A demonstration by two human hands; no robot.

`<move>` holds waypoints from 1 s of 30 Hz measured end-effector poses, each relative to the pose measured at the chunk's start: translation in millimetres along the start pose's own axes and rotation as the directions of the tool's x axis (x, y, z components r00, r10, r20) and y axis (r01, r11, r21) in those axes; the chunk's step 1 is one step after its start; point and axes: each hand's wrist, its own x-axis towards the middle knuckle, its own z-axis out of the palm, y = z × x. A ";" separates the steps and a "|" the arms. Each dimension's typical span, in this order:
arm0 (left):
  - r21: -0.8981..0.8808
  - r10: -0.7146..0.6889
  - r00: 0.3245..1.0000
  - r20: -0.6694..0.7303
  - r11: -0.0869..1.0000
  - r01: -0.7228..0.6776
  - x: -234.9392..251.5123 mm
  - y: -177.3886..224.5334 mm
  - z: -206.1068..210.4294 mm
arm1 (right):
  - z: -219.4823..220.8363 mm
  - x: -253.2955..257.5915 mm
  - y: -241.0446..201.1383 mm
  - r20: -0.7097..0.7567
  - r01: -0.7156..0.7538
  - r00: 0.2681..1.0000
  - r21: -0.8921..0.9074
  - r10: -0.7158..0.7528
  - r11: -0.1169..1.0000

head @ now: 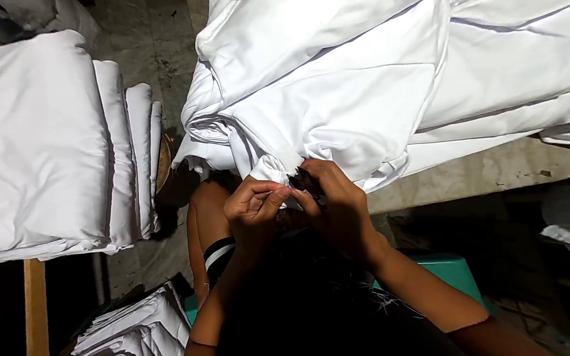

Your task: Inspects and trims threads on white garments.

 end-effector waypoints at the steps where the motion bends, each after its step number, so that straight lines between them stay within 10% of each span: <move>1: 0.011 0.001 1.000 0.010 1.000 -0.001 0.3 0.4 -0.5 | 0.5 1.1 -0.9 0.002 0.000 1.000 -0.007 0.000 1.000; 8: 0.041 0.060 0.982 0.180 0.997 -0.068 -1.8 6.1 -14.7 | -7.1 6.1 3.5 0.021 0.030 0.999 -0.041 -0.030 0.999; 11: 0.283 0.190 0.950 0.246 0.924 -0.258 14.4 18.5 -37.1 | -19.9 1.4 7.8 -0.056 0.070 0.996 0.078 -0.066 0.994; 13: 0.490 0.018 0.928 0.372 0.846 -0.212 37.9 28.9 -42.2 | -27.3 -4.6 4.7 -0.126 0.102 0.989 0.180 -0.080 0.978; 17: 0.064 -0.063 0.676 0.734 0.998 0.024 95.0 41.0 -6.4 | -32.2 -7.7 -1.4 -0.236 0.154 0.968 0.287 -0.086 0.946; 20: -0.183 0.035 0.900 0.435 0.982 0.050 147.5 41.6 -3.4 | -37.2 -13.6 5.1 -0.298 0.116 0.954 0.247 -0.038 0.962; 25: 0.533 -0.053 0.963 0.263 0.840 -0.099 116.3 31.4 -26.2 | -43.3 -26.1 35.7 -0.273 0.003 0.961 0.152 0.039 0.988; 27: 0.745 -0.338 0.852 0.401 0.661 -0.089 76.9 24.8 -30.3 | -47.0 -26.4 44.0 -0.275 -0.022 0.960 0.134 0.059 0.991; 30: 0.552 -0.373 0.610 0.700 0.823 -0.131 75.7 26.0 -28.2 | -49.7 -22.1 53.6 -0.281 -0.018 0.958 0.132 0.055 0.991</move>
